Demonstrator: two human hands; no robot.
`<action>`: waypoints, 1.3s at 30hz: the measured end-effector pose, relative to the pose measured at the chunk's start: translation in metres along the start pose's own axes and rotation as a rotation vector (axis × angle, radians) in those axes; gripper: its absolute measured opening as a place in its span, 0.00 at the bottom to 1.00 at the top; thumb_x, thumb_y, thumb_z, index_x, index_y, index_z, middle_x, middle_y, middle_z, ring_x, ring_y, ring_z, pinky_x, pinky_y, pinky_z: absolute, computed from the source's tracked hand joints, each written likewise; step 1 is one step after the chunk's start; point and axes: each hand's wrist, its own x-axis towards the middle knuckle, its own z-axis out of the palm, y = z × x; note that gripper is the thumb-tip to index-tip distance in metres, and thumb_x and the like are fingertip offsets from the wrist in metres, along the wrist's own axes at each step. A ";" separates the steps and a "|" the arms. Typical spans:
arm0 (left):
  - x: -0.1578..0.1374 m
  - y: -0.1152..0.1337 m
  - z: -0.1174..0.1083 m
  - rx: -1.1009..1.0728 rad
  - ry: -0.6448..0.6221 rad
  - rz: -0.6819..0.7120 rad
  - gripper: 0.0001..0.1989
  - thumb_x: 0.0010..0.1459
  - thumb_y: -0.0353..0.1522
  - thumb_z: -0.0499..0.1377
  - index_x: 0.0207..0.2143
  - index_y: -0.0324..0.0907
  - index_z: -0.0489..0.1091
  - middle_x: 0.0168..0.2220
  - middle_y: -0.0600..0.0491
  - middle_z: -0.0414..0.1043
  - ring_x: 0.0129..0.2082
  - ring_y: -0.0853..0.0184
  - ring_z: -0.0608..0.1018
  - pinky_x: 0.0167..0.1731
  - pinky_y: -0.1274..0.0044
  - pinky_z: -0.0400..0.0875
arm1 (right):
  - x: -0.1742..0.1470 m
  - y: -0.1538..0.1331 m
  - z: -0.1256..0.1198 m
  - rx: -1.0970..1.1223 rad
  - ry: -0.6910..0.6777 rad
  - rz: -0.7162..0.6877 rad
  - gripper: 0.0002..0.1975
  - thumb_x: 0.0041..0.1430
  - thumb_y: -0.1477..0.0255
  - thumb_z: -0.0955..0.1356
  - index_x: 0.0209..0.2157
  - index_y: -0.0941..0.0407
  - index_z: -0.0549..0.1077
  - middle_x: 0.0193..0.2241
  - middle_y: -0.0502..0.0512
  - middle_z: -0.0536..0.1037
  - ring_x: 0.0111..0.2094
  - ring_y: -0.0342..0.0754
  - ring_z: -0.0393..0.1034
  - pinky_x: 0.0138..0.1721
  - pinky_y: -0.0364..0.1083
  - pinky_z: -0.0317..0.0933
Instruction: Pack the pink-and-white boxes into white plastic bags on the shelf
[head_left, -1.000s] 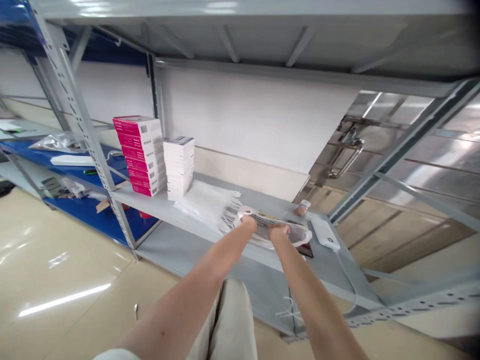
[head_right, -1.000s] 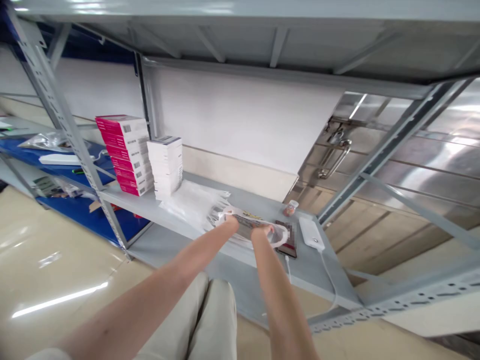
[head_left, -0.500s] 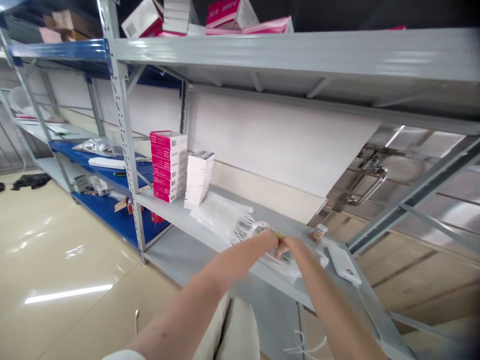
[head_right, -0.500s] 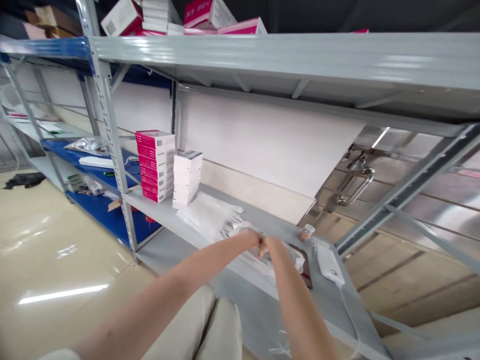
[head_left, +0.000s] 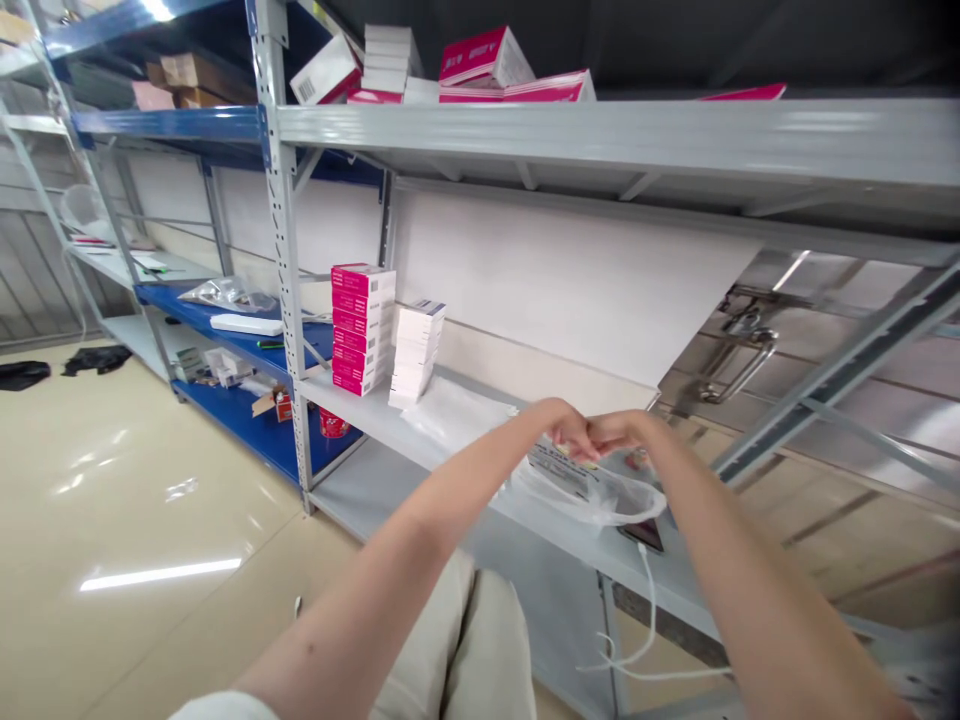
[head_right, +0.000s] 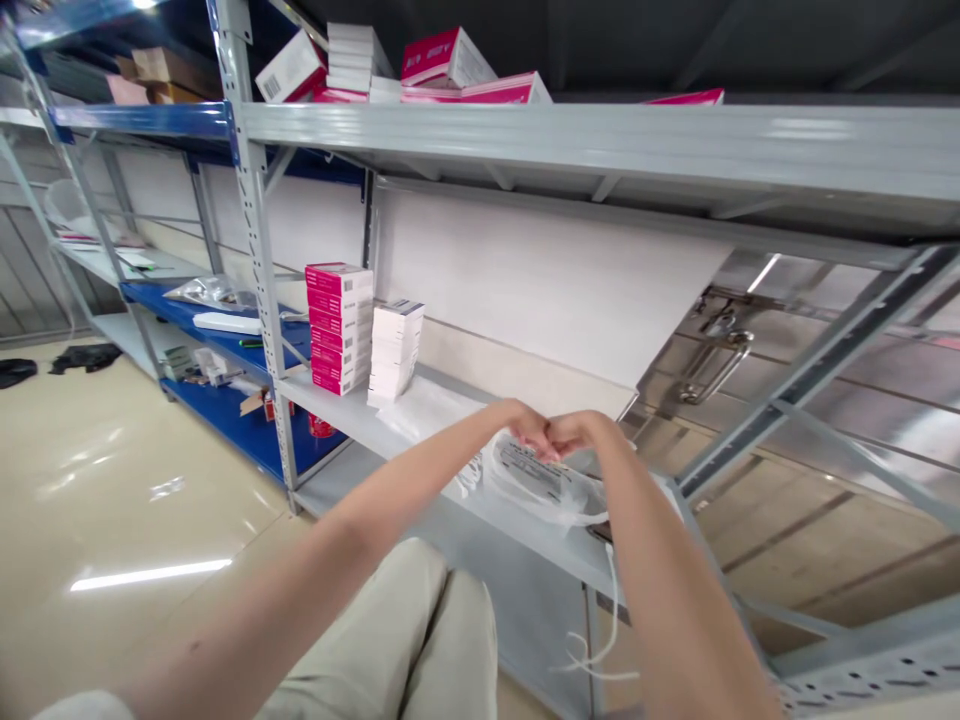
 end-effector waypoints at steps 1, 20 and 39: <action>-0.008 0.003 -0.008 0.013 0.021 -0.040 0.12 0.49 0.39 0.62 0.23 0.40 0.71 0.30 0.49 0.74 0.39 0.60 0.76 0.44 0.70 0.71 | -0.005 -0.007 -0.005 0.005 0.007 -0.039 0.22 0.48 0.82 0.66 0.46 0.57 0.76 0.38 0.63 0.81 0.40 0.47 0.77 0.44 0.44 0.68; -0.282 -0.164 -0.181 0.280 1.429 -0.693 0.38 0.49 0.40 0.65 0.61 0.42 0.60 0.64 0.41 0.55 0.64 0.47 0.56 0.59 0.58 0.53 | 0.061 -0.276 0.043 -0.427 0.710 -0.747 0.29 0.57 0.78 0.65 0.61 0.57 0.61 0.59 0.59 0.67 0.60 0.53 0.59 0.58 0.52 0.57; -0.296 -0.237 -0.179 0.150 1.695 -0.699 0.42 0.52 0.42 0.65 0.62 0.36 0.48 0.57 0.42 0.58 0.58 0.54 0.62 0.58 0.67 0.56 | 0.109 -0.345 0.082 -0.671 0.874 -0.865 0.41 0.56 0.79 0.67 0.67 0.54 0.47 0.68 0.60 0.49 0.67 0.55 0.44 0.62 0.59 0.50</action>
